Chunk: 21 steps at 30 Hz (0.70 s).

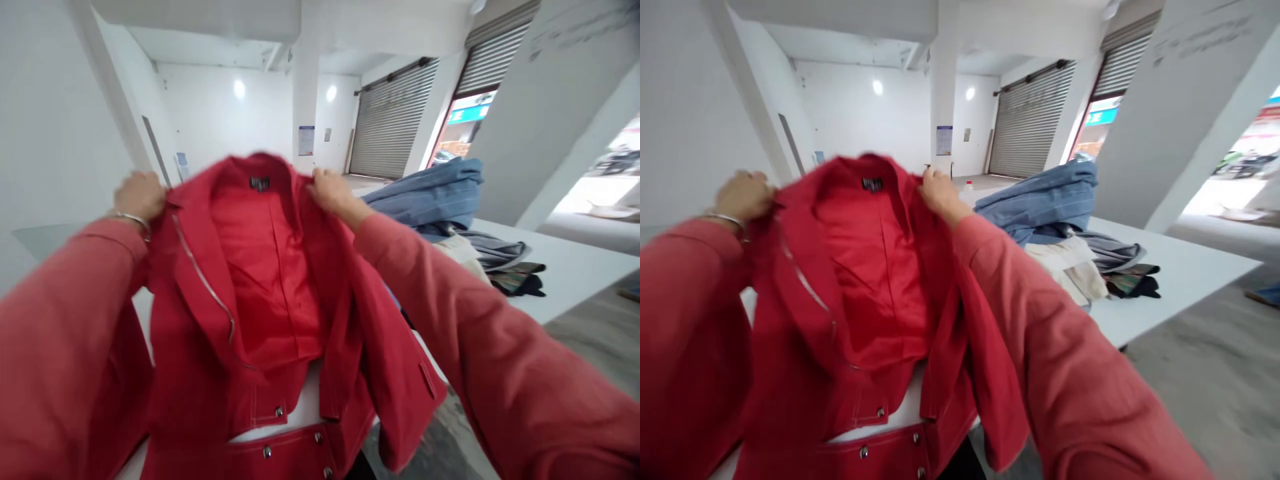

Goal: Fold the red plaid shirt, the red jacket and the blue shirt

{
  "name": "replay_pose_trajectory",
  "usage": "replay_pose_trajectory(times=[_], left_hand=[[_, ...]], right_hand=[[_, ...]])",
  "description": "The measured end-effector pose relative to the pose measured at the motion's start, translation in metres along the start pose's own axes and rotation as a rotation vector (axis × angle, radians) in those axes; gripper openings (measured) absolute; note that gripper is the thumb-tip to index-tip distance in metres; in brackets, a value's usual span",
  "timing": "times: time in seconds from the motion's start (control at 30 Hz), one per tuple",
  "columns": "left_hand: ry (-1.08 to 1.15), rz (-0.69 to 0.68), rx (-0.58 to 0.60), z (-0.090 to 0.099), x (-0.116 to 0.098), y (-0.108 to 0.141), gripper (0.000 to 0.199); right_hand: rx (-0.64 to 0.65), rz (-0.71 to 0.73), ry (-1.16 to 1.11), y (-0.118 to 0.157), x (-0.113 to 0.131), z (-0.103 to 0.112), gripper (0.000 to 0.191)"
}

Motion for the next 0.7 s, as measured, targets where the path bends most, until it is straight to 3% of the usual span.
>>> replay_pose_trajectory(times=[0.07,0.17,0.3,0.37,0.47,0.53,0.6,0.7], left_hand=[[-0.167,0.043,0.099,-0.03,0.019,0.006,0.064],[-0.302,-0.024,0.231,-0.08,0.047,0.034,0.059],[-0.197,-0.311,0.322,-0.136,0.067,0.107,0.059],[-0.141,-0.338,0.367,-0.16,0.085,0.151,0.06],[-0.067,-0.313,0.343,-0.18,0.105,0.21,0.063],[-0.057,-0.295,0.292,-0.182,0.112,0.239,0.064],[-0.065,-0.283,0.2,-0.174,0.113,0.256,0.064],[-0.062,-0.289,0.072,-0.154,0.106,0.265,0.058]], right_hand=[[0.174,0.02,0.026,0.03,-0.001,-0.054,0.069],[0.42,0.101,0.189,0.089,-0.023,-0.105,0.064],[0.639,0.096,0.374,0.16,-0.086,-0.127,0.06],[0.684,0.047,0.422,0.19,-0.12,-0.127,0.063],[0.721,-0.029,0.494,0.233,-0.159,-0.124,0.073],[0.72,-0.055,0.514,0.256,-0.171,-0.123,0.082],[0.71,-0.093,0.488,0.272,-0.175,-0.123,0.083],[0.737,-0.184,0.431,0.277,-0.178,-0.129,0.059]])
Point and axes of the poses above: each hand's wrist, its own y-axis away from the middle knuckle, its own z-axis out of the back of the hand, x = y × z, the point moved 10 cm from there along -y, towards the middle knuckle, and after that the axes turned 7 degrees about -x, right-handed, at the moved point
